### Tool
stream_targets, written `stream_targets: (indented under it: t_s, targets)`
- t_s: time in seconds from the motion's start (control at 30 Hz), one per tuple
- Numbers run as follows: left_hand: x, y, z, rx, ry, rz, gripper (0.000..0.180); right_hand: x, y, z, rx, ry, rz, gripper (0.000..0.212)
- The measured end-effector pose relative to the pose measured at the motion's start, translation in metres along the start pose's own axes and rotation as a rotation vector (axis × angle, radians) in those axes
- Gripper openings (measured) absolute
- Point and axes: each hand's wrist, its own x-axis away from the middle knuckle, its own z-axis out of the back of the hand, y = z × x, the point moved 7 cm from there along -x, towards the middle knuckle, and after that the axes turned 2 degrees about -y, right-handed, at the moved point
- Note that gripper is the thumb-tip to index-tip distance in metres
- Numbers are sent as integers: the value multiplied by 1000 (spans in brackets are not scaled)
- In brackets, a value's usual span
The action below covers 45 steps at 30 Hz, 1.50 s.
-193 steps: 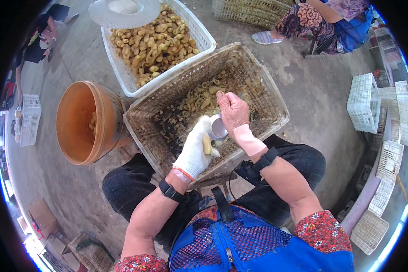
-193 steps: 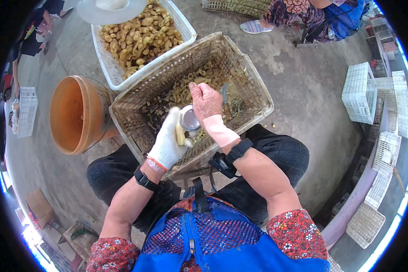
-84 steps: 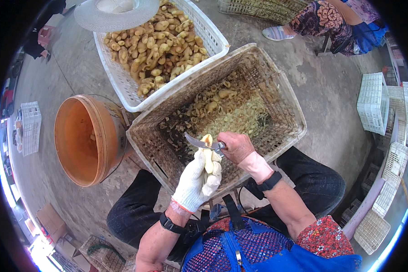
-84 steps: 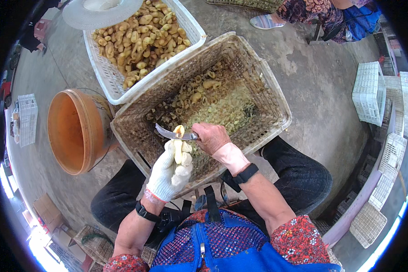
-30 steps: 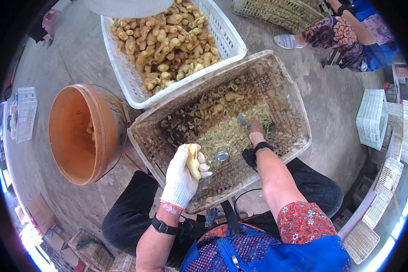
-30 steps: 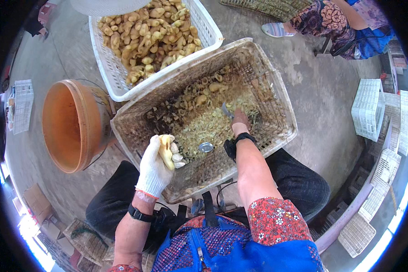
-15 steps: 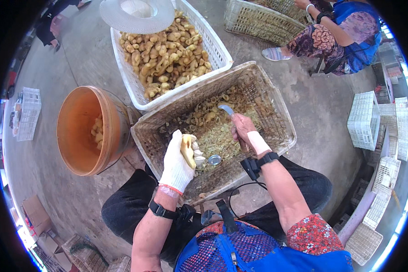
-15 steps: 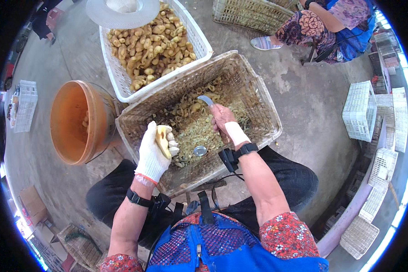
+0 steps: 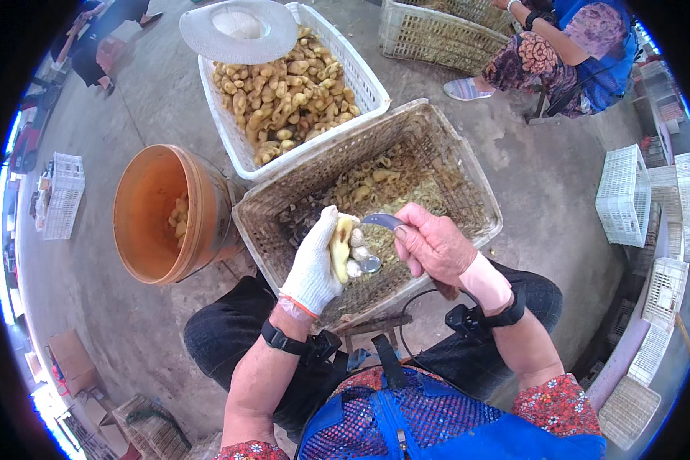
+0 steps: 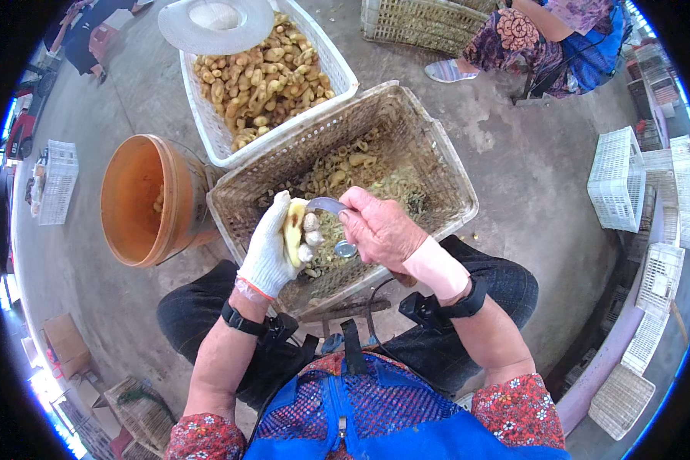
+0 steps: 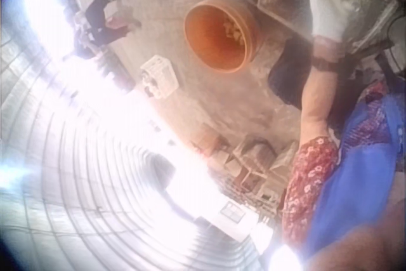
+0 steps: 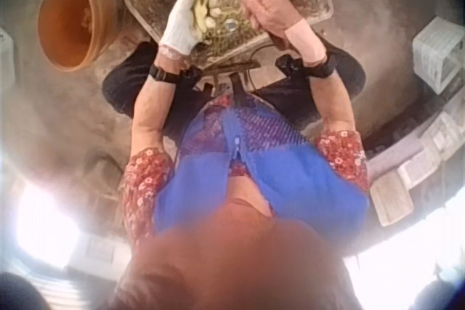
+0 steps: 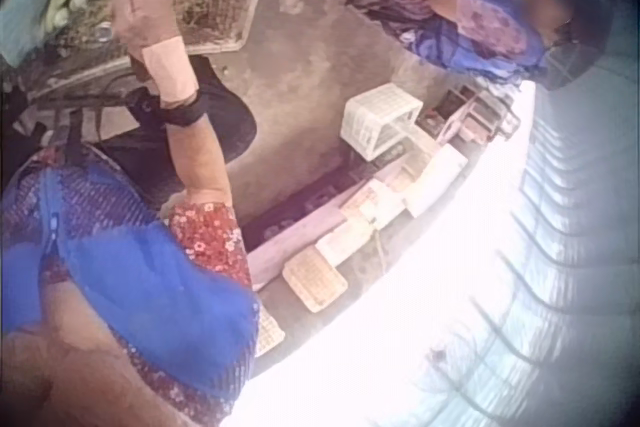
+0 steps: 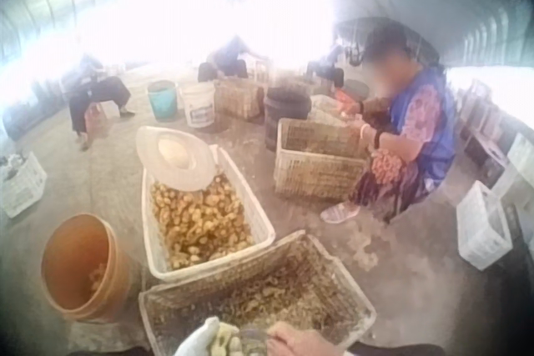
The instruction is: The person scrapes the skin off a ginger root using a metal tool while holding the root in their gloved left hand.
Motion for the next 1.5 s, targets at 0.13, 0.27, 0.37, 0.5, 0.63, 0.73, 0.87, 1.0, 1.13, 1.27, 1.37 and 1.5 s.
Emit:
stream_targets:
  t_s: [0.13, 0.27, 0.37, 0.5, 0.63, 0.73, 0.87, 1.0, 1.13, 1.27, 1.37, 1.5]
  targets:
    - [-6, -7, -4, 60, -3, -18, 41, -8, 3, -10, 263, 99, 180, 12]
    - [-7, -8, -12, 28, -11, -1, 44, -8, 4, -13, 490, 182, 282, 11]
    - [-7, -12, -9, -3, -32, 54, 44, -8, 6, -14, 585, 201, 277, 10]
    - [-12, -18, -1, -49, -30, 85, 46, -6, 5, -18, 684, 198, 236, 14]
    - [-11, -18, -5, 16, -71, 136, 45, -6, 5, -18, 691, 200, 222, 14]
    - [-11, -16, -3, 1, 12, 96, 44, -8, 7, -17, 694, 190, 193, 14]
    - [-12, -15, -4, -41, 71, 49, 43, -12, 15, -18, 634, 180, 189, 15]
    - [-11, -16, 1, -62, 123, 63, 43, -15, 15, -17, 453, 154, 211, 20]
    - [-9, -16, 5, -114, 152, 83, 41, -19, 27, -21, 298, 63, 26, 21]
    - [-10, -16, 13, -179, 200, 79, 41, -19, 31, -27, 386, 108, 91, 22]
    - [-10, -14, 12, -225, 214, 68, 41, -20, 34, -28, 348, 101, 85, 24]
    - [-15, -12, 14, -243, 194, 13, 40, -16, 41, -38, -99, -57, -273, 26]
